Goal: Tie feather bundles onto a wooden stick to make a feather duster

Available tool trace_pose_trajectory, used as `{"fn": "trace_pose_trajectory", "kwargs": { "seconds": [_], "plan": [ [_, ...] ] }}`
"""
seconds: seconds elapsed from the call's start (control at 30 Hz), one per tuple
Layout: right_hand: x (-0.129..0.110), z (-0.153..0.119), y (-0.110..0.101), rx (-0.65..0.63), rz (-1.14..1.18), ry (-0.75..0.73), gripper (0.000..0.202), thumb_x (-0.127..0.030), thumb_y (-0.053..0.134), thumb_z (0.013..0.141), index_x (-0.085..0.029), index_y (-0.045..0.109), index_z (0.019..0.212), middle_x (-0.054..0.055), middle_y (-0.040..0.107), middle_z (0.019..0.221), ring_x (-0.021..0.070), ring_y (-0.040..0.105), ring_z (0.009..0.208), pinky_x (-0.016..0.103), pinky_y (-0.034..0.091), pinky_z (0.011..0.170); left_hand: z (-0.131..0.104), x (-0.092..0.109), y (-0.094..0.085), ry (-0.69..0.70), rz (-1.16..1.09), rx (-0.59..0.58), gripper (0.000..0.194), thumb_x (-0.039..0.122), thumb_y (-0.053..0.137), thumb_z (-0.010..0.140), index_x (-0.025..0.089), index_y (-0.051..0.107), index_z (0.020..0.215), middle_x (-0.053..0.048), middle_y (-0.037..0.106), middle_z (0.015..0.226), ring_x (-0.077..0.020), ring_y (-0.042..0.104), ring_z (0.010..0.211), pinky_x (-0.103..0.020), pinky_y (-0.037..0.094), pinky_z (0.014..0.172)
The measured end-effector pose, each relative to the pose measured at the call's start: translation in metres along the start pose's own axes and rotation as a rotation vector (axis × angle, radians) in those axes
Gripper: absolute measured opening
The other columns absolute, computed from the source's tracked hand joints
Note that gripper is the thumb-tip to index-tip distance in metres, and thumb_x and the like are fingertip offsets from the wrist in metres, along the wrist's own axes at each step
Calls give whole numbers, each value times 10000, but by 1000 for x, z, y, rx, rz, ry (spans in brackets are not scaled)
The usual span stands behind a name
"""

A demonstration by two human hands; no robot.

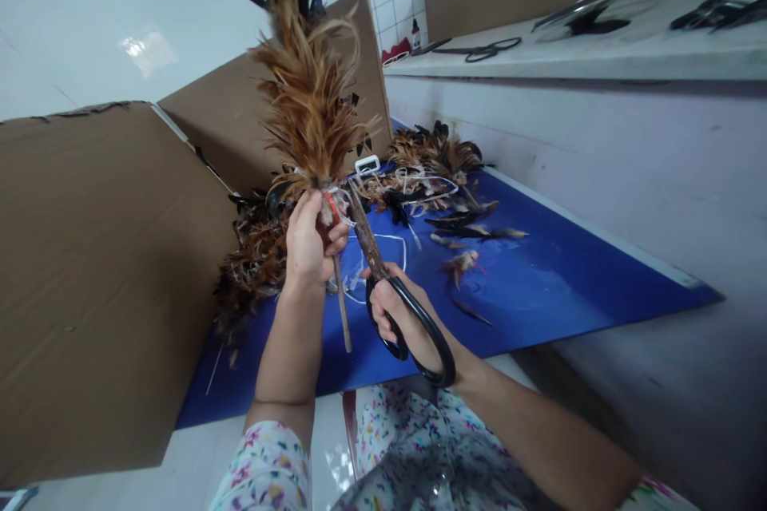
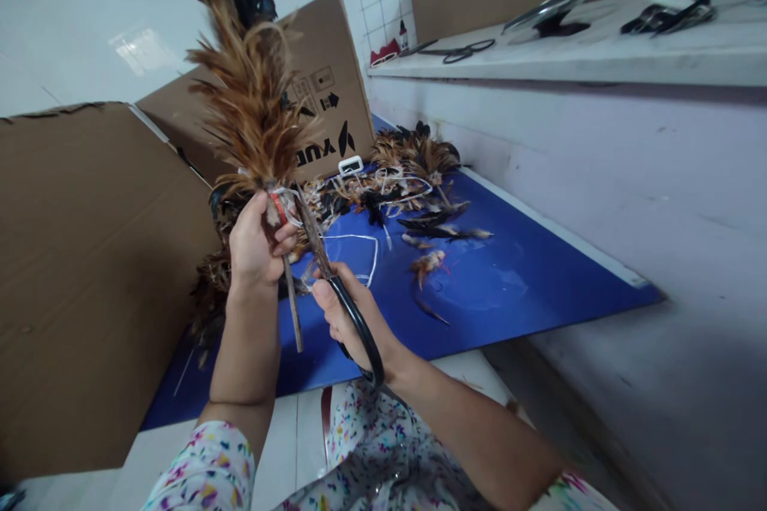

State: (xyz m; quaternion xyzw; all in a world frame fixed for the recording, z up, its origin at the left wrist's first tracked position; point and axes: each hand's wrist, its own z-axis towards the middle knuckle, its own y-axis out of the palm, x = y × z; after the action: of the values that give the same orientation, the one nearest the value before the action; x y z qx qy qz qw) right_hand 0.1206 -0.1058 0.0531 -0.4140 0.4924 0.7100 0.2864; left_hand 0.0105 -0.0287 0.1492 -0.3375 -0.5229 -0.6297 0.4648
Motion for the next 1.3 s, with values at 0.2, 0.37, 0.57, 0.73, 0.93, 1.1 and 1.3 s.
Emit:
{"fn": "trace_pose_trajectory", "kwargs": {
  "seconds": [0.2,0.37,0.57,0.73,0.93,1.1,1.3],
  "plan": [
    [2,0,0,33,-64,-7,454,-654,559,856,-248,489,1048,-80,355,653,65,316,479,208,293,402,0,-2,1,-9,-19,-12,293,388,643,824,171,476,720,38,536,600,-5,355,356,-142,141,317],
    [2,-1,-2,58,-118,-28,410,-627,560,871,-246,517,1014,-78,363,624,66,334,475,206,295,406,-1,-2,3,-15,-13,1,307,402,641,834,167,488,712,35,531,595,-4,351,358,-141,148,321],
    [3,-2,-2,66,-99,-23,408,-621,575,864,-238,518,994,-84,355,607,59,316,461,184,272,386,-2,-2,4,-39,-20,-5,294,406,615,861,162,521,726,28,525,603,-4,344,354,-142,152,316],
    [7,-1,-2,81,-109,-48,395,-604,565,885,-224,524,988,-88,345,599,48,314,452,172,270,384,-1,-3,4,-50,-32,-29,268,383,583,876,158,527,741,17,544,614,-4,335,358,-141,145,315],
    [9,-2,-2,84,-109,-55,382,-597,553,898,-230,520,999,-81,368,614,45,324,453,170,282,383,0,-4,6,-87,-24,-14,322,413,591,871,158,495,700,31,507,592,2,302,355,-142,141,313],
    [11,-3,-4,-25,43,-19,422,-621,562,879,-270,466,1093,-78,339,689,53,282,500,168,246,391,0,-4,6,-93,-38,13,315,382,575,886,156,487,685,28,497,589,0,309,355,-133,146,309],
    [4,-5,-10,-27,97,13,520,-678,573,837,-251,451,1106,-75,344,692,62,327,539,165,291,419,2,-4,7,-119,-75,-20,285,350,520,914,149,508,713,12,526,607,-1,304,351,-122,150,308]
  ]
}}
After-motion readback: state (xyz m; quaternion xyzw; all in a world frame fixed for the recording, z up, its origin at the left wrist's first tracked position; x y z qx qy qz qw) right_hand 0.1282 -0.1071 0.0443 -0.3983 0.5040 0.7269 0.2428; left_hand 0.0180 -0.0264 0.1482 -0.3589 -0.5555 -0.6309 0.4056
